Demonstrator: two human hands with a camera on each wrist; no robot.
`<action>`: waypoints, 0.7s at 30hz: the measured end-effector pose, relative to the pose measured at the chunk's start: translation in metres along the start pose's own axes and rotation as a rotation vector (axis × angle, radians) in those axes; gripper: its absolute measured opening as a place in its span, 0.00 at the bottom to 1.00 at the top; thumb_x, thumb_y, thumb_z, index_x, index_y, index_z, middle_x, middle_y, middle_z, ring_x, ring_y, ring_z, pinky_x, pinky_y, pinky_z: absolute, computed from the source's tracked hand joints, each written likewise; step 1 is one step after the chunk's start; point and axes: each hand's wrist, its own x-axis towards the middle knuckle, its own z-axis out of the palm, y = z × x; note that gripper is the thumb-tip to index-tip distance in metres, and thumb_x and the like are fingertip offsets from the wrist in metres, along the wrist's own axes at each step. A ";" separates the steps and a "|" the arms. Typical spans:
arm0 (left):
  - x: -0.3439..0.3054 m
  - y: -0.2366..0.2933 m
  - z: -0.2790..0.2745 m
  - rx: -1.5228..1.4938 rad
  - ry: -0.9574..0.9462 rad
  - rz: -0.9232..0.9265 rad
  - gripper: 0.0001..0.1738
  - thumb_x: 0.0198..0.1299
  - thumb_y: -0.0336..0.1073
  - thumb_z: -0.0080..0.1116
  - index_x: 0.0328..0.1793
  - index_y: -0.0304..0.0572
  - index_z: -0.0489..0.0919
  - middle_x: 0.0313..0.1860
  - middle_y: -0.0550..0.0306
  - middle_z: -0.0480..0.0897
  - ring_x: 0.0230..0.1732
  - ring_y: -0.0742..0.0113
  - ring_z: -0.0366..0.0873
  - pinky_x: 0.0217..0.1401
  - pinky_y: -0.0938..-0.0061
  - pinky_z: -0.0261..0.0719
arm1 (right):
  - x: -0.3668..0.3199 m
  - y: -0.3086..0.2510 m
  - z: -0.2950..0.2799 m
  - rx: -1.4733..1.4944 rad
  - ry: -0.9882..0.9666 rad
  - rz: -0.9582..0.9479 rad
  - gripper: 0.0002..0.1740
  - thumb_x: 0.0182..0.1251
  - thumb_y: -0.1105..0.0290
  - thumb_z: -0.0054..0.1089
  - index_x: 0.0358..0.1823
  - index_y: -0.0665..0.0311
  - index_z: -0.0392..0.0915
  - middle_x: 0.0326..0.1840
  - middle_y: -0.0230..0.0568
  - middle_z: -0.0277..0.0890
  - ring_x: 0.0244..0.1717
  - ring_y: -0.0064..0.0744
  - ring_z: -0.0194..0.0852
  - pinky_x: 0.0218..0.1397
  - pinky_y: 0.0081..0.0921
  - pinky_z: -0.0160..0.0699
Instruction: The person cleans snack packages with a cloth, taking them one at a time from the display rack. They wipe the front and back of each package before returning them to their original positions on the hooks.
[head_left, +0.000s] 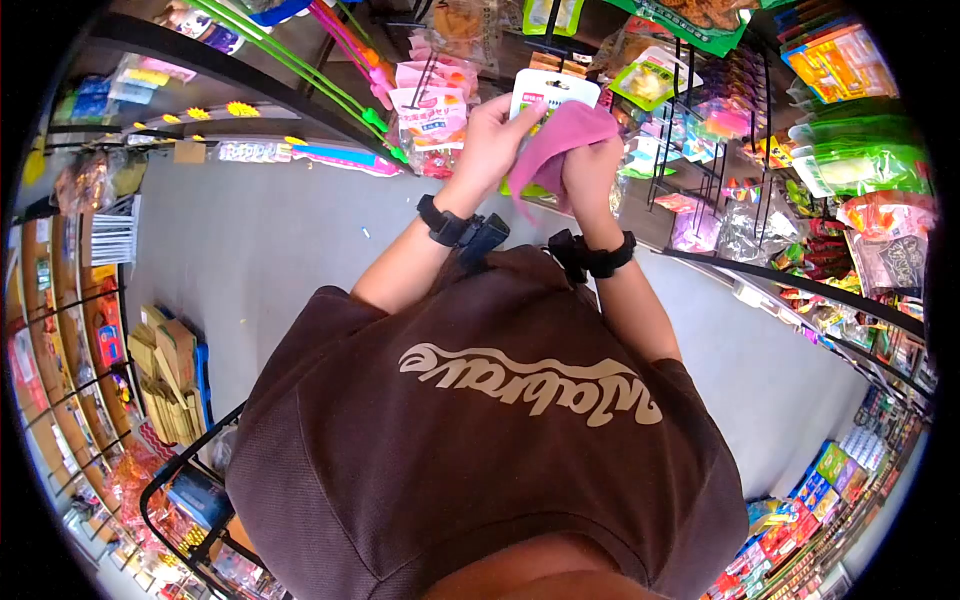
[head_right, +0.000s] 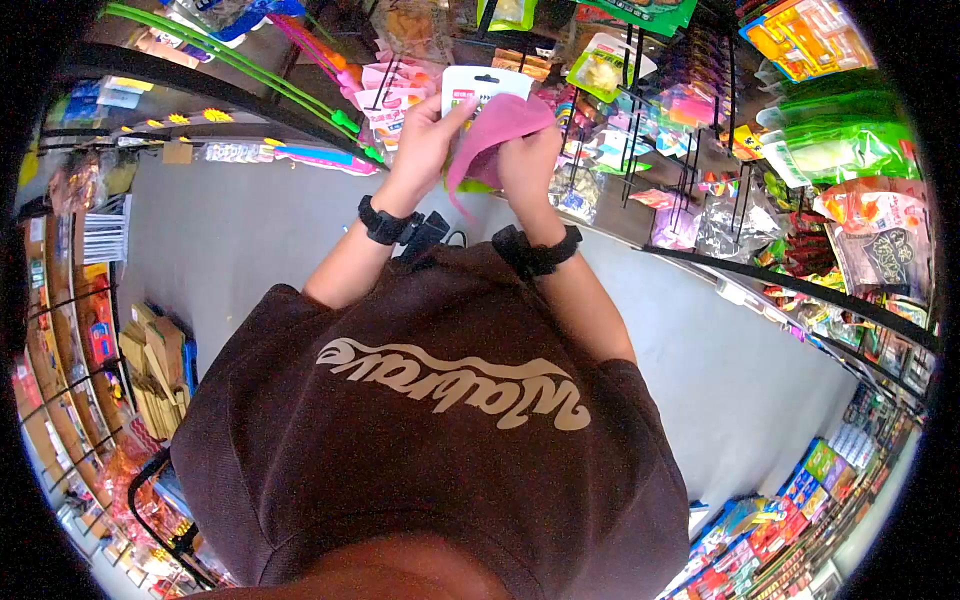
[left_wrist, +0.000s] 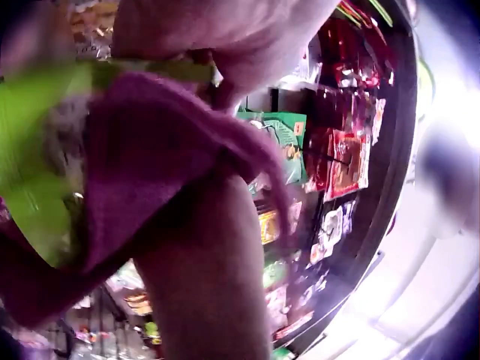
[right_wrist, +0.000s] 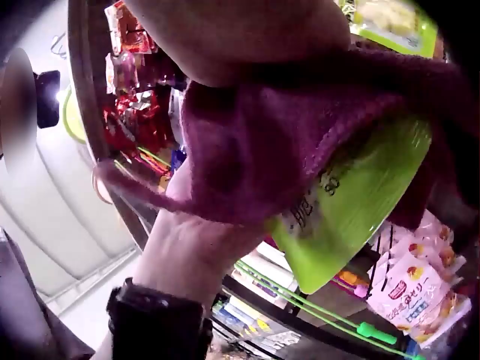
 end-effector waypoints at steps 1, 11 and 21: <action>-0.001 0.001 0.003 0.001 0.002 0.001 0.11 0.59 0.30 0.54 0.47 0.34 0.76 0.41 0.58 0.80 0.39 0.79 0.75 0.41 0.82 0.73 | 0.000 -0.004 -0.002 0.002 -0.002 0.000 0.12 0.56 0.75 0.53 0.40 0.72 0.76 0.35 0.40 0.78 0.37 0.26 0.75 0.40 0.23 0.72; 0.009 0.020 0.022 -0.516 0.054 0.030 0.11 0.60 0.33 0.53 0.46 0.34 0.75 0.44 0.52 0.80 0.42 0.64 0.79 0.46 0.68 0.79 | -0.018 0.001 -0.028 0.030 -0.274 0.110 0.15 0.50 0.76 0.59 0.42 0.67 0.75 0.37 0.42 0.79 0.38 0.26 0.77 0.41 0.23 0.73; -0.002 -0.004 0.035 0.185 0.009 0.158 0.10 0.59 0.30 0.54 0.44 0.31 0.78 0.37 0.58 0.81 0.37 0.78 0.76 0.39 0.82 0.74 | 0.002 -0.031 -0.039 0.054 -0.076 0.011 0.15 0.53 0.78 0.56 0.44 0.72 0.72 0.37 0.40 0.77 0.40 0.25 0.74 0.43 0.22 0.72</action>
